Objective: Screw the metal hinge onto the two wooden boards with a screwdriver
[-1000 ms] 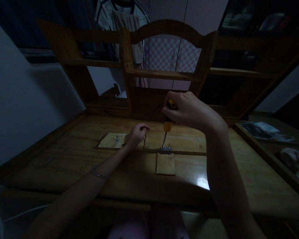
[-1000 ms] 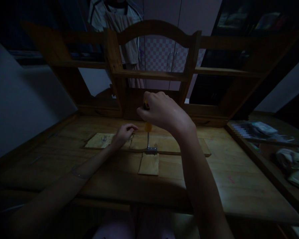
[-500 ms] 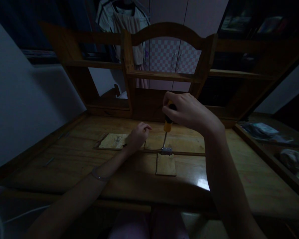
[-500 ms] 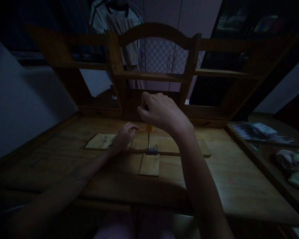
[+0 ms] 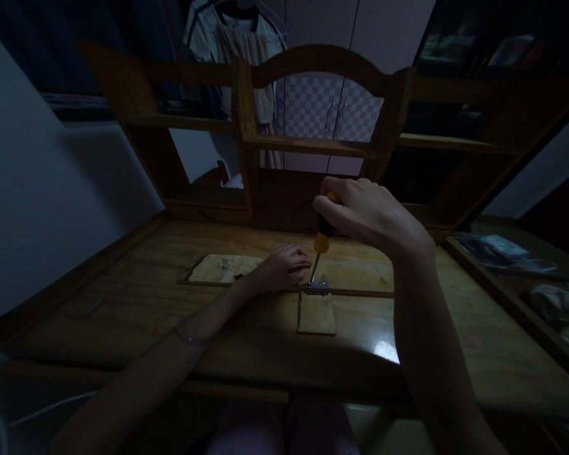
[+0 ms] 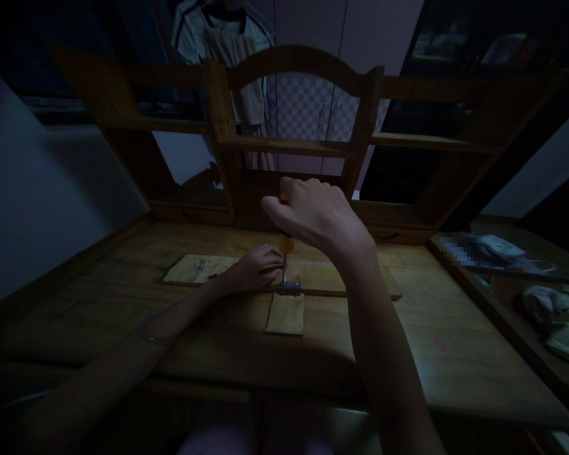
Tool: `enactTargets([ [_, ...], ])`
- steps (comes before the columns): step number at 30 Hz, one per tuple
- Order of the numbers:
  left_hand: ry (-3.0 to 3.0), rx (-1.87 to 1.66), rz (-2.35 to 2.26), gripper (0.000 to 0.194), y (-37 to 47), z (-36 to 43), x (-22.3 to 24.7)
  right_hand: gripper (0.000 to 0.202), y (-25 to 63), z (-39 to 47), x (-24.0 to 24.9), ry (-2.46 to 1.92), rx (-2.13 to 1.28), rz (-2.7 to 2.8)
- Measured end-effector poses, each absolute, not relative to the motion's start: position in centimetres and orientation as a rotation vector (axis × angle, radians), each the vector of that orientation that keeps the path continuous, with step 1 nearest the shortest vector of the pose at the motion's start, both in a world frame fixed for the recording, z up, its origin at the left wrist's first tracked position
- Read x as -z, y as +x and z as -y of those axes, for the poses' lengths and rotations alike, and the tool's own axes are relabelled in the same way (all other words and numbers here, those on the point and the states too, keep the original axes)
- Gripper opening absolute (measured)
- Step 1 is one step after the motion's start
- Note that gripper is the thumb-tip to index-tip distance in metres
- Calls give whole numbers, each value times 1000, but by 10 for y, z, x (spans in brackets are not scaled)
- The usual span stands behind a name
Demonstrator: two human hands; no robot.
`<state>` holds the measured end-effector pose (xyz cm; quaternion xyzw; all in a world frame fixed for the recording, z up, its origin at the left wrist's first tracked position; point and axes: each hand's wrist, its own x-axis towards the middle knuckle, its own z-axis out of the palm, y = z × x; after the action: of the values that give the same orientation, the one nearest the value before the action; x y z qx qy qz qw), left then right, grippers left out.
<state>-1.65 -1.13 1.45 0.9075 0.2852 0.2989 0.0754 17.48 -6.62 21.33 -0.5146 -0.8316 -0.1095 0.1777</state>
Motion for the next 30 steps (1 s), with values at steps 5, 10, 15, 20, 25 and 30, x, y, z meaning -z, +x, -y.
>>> enactTargets([
  [5,2737,-835,-785,31,-18,14,-17,37,176,67,-215,-1451,270,2360],
  [10,2732,-875,-836,34,-17,13,-14,40,174,65,-214,-1425,350,2348],
  [15,2728,-843,-818,26,-18,15,-17,40,173,64,-214,-1433,360,2340],
  [20,2712,-831,-784,25,-19,17,-20,46,173,64,-213,-1416,315,2347],
  [25,2714,-820,-782,25,-19,15,-18,47,175,67,-214,-1414,275,2373],
  [30,2715,-837,-779,25,-19,15,-17,45,178,68,-214,-1448,274,2383],
])
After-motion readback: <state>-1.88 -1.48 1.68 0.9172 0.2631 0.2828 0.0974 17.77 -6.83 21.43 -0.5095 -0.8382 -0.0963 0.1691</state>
